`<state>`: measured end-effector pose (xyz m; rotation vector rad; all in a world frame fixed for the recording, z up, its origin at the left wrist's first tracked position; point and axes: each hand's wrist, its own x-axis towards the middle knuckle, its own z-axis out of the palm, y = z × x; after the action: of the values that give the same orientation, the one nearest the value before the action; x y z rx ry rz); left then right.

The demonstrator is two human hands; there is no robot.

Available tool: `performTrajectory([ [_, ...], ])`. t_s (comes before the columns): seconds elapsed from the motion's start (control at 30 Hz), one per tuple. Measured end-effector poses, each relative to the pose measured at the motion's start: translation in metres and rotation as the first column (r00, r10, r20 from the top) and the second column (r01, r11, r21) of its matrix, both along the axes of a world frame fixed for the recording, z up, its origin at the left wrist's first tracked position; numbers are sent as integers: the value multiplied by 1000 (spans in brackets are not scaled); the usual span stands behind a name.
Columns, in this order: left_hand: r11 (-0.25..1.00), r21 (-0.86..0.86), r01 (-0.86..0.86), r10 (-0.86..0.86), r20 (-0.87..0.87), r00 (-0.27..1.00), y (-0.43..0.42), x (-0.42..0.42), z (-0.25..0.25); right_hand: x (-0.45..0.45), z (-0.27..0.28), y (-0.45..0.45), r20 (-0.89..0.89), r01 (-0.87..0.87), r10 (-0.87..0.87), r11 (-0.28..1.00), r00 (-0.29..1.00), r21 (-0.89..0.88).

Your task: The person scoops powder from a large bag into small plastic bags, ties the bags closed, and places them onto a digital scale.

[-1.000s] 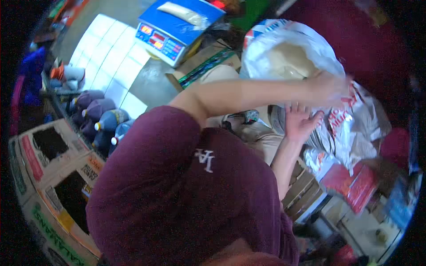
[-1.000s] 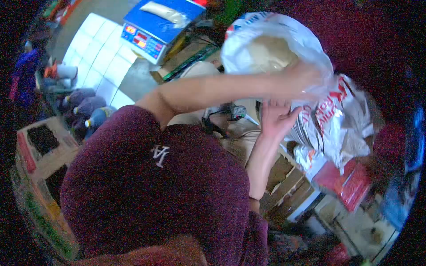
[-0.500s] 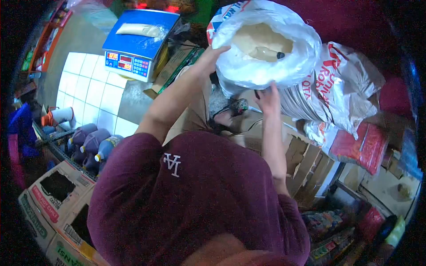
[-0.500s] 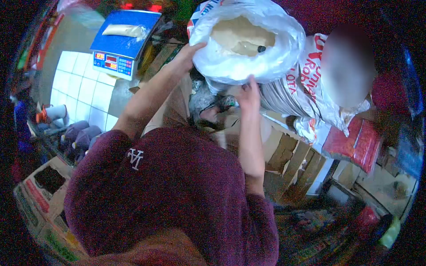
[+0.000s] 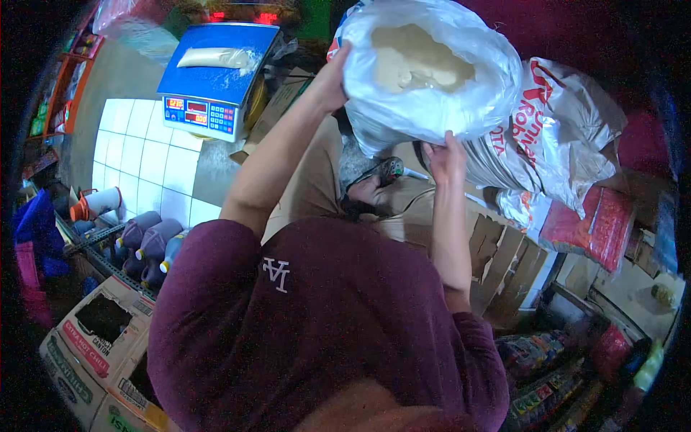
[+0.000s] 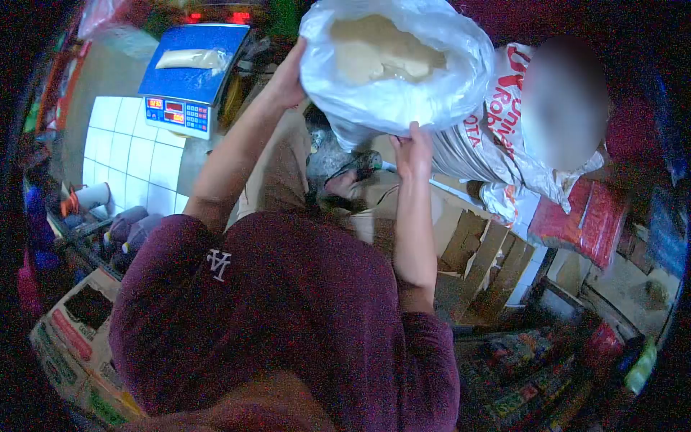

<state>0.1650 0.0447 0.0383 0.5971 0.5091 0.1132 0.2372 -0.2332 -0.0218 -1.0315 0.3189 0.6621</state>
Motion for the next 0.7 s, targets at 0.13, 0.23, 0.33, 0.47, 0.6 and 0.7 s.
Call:
performTrajectory([
  [0.13, 973, 167, 162, -158, -40, 987, 37, -27, -32, 1, 47, -23, 338, 257, -135, 901, 932, -349],
  [0.23, 842, 483, -241, 320, -86, 944, 58, -19, -23, 29, 74, -29, 757, 514, -135, 807, 639, -290],
  [0.33, 554, 736, -390, 445, 135, 885, 34, 6, 27, 46, 115, 6, 901, 525, 77, 790, 427, -317],
  [0.47, -181, 920, 348, 312, -282, 907, 19, 35, 22, 99, 103, 55, 630, 614, 775, 517, -41, -596],
  [0.6, -10, 986, 167, 278, -157, 948, 30, 50, -26, 135, 79, 104, 221, 703, 975, 184, -39, -687],
  [0.7, 883, 464, -77, 37, 93, 995, 42, 56, -38, 175, 60, 124, 71, 755, 997, 73, -35, -651],
])
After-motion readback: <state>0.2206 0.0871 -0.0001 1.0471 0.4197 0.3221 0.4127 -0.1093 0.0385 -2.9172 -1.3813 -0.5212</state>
